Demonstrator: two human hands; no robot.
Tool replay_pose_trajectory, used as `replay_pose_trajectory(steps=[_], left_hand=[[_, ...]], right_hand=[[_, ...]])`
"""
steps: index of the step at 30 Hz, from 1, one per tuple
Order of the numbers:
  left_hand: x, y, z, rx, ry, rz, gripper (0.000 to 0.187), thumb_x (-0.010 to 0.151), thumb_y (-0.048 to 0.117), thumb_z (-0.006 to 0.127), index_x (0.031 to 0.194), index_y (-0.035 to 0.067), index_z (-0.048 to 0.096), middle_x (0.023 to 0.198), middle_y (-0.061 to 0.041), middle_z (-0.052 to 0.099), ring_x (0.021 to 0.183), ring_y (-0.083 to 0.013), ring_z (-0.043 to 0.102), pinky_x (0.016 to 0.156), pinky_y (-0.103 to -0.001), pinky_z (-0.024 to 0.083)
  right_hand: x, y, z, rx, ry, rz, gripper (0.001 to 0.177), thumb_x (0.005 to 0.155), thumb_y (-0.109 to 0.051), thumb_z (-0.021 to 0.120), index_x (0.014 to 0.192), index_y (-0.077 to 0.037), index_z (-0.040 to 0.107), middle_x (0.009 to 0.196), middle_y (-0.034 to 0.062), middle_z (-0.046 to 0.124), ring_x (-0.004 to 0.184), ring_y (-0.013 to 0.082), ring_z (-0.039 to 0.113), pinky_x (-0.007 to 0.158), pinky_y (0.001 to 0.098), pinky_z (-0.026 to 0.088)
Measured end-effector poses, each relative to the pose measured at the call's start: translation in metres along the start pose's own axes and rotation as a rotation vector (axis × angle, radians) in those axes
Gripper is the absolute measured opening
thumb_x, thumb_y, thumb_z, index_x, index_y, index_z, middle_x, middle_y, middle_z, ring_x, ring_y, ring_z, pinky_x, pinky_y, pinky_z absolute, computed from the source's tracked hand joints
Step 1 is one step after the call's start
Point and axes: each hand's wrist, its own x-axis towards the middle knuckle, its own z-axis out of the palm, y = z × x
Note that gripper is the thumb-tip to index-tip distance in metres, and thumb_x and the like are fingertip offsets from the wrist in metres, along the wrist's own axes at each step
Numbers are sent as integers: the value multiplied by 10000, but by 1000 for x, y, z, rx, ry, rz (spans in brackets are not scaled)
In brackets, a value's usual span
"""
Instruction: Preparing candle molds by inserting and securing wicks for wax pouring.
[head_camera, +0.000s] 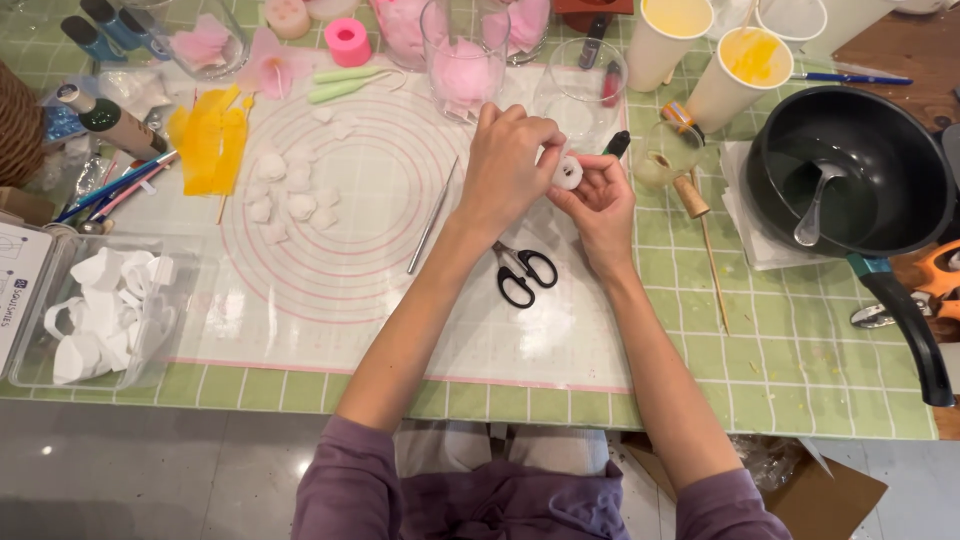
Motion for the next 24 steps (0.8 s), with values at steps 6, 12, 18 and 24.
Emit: replay_pose_trajectory(steps=[6,12,18,24], left_hand=[[-2,0,2,-11,-64,22,39,840,81,734,821,72,767,812,-37,740,824,-211,607,875,-392,417],[-6,1,2,-30,-60,61,28,833,69,734,831,54,758,847,-48,736,844,-218,602,876,-381,397],[-9,-3,3,-38,-75,67,30,829,56,726,813,67,748,820,-35,703,849,-225,596,878,-390,387],[-12,-4,4,-60,-79,71,28,831,58,725,828,71,749,830,-30,683,871,-228,586,870,-388,386]], right_hand=[[-1,0,-1,-22,-13,34,433,906,90,755,1252,2,509,1254,122,661,1188,174,659,1050,319,572],[-2,-3,0,-76,-13,65,424,915,91,755,1252,1,516,1239,136,674,1174,165,659,1051,305,564],[1,-6,4,-34,-38,80,526,883,92,755,1322,-14,487,1254,135,675,1166,160,663,1022,300,568],[0,-8,5,-62,-48,81,536,904,104,751,1364,-11,501,1275,140,674,1179,160,657,1031,297,562]])
